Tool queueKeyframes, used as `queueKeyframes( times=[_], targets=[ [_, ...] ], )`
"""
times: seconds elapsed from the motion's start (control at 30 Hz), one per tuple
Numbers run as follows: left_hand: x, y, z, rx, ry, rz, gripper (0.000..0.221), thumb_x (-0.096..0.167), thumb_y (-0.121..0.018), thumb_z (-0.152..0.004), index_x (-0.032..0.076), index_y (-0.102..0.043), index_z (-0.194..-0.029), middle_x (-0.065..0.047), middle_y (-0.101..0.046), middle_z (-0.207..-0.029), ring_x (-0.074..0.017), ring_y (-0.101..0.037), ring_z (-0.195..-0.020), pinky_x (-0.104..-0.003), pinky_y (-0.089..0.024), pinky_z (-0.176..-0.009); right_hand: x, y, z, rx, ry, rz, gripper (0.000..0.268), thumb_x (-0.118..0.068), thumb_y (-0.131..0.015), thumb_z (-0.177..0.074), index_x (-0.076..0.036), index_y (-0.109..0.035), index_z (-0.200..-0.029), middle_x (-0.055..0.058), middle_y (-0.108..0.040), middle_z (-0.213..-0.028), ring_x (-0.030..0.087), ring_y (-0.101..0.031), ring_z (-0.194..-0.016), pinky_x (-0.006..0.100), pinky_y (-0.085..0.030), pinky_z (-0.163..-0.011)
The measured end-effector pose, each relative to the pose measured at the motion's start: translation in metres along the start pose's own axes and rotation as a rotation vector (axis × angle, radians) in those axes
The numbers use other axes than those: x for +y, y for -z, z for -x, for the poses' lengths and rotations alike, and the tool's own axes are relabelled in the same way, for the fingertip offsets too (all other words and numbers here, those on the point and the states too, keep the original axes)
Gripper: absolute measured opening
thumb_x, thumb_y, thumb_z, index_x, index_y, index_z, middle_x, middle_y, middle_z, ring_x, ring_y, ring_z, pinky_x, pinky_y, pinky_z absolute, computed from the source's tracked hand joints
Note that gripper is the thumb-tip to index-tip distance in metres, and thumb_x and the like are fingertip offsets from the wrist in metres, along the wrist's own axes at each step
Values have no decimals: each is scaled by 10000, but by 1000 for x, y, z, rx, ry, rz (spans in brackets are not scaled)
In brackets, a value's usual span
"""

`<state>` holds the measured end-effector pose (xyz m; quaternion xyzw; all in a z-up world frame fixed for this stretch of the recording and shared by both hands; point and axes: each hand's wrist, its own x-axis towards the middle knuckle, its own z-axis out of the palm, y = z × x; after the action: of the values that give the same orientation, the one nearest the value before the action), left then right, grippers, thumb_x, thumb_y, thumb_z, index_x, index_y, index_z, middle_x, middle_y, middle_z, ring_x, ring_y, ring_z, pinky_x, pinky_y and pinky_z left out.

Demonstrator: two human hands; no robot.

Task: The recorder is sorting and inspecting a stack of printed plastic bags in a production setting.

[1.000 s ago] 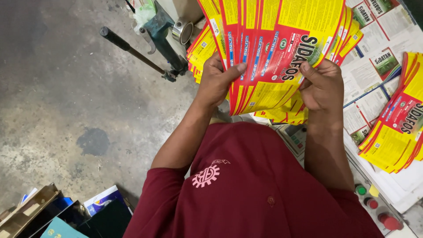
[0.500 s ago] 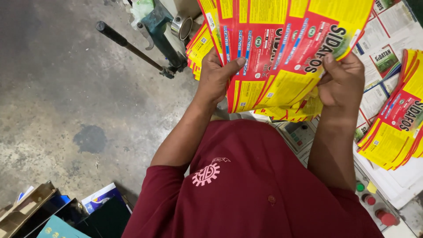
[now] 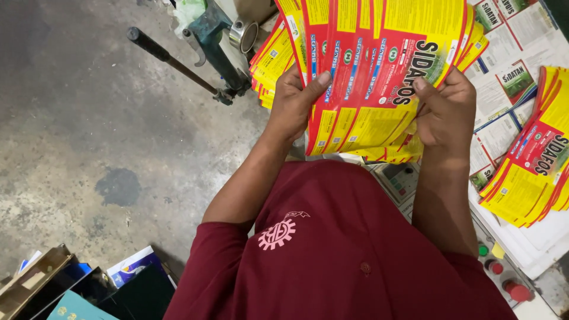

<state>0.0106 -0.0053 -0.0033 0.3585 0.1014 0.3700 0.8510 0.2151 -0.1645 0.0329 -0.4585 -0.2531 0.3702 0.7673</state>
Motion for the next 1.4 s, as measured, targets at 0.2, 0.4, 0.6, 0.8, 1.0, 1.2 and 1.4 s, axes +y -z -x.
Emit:
queueKeyframes(
  times=[0.2,0.4,0.6,0.8,1.0,1.2,1.4],
  targets=[
    [-13,1,0,23,-29,-138,326,49,-732,-999,-33,-623,-1295,-135,-740,-1203,-185,-722,-1044,-375,-612,-964,11,-11,5,-66,-13,-6,344,154,-657,-987,31,-603,-1304,125,-720,-1236,181,-721,-1124,335,-577,-1068],
    [-15,9,0,-21,35,68,271,93,-657,-1068,-56,-645,-1295,-140,-736,-1225,-186,-716,-1070,-360,-594,-984,4,-21,7,-94,-57,-39,323,121,-651,-994,49,-627,-1309,141,-732,-1237,198,-730,-1109,351,-588,-1045],
    [-16,15,0,-23,-23,81,261,86,-641,-1080,-46,-635,-1306,-138,-726,-1242,-180,-707,-1094,-357,-576,-1015,7,13,0,-47,-8,-46,324,152,-640,-1014,45,-617,-1319,152,-721,-1261,209,-725,-1145,345,-580,-1053],
    [-2,26,-1,42,-104,136,259,63,-635,-1081,-46,-612,-1315,-151,-723,-1236,-198,-712,-1084,-365,-581,-1010,-11,61,-31,131,142,-36,357,207,-561,-1040,101,-603,-1378,207,-715,-1284,251,-728,-1093,362,-587,-1071],
    [7,31,-2,70,-133,171,251,44,-636,-1074,-48,-591,-1303,-158,-720,-1226,-204,-713,-1076,-368,-589,-986,18,145,-81,122,111,266,364,209,-614,-1019,93,-646,-1363,163,-724,-1279,230,-730,-1109,333,-588,-1014],
    [8,24,-4,69,-111,187,252,58,-637,-1078,-52,-581,-1298,-169,-716,-1228,-216,-722,-1069,-380,-602,-975,37,131,-103,145,464,976,494,148,-751,-855,184,-587,-1319,170,-706,-1143,247,-699,-1010,367,-575,-916],
    [8,16,-6,76,-84,179,282,65,-640,-1067,-42,-582,-1322,-161,-721,-1225,-202,-729,-1047,-362,-604,-961,5,39,-58,66,452,973,315,41,-695,-1026,70,-643,-1336,124,-726,-1137,209,-706,-976,318,-568,-848]
  ],
)
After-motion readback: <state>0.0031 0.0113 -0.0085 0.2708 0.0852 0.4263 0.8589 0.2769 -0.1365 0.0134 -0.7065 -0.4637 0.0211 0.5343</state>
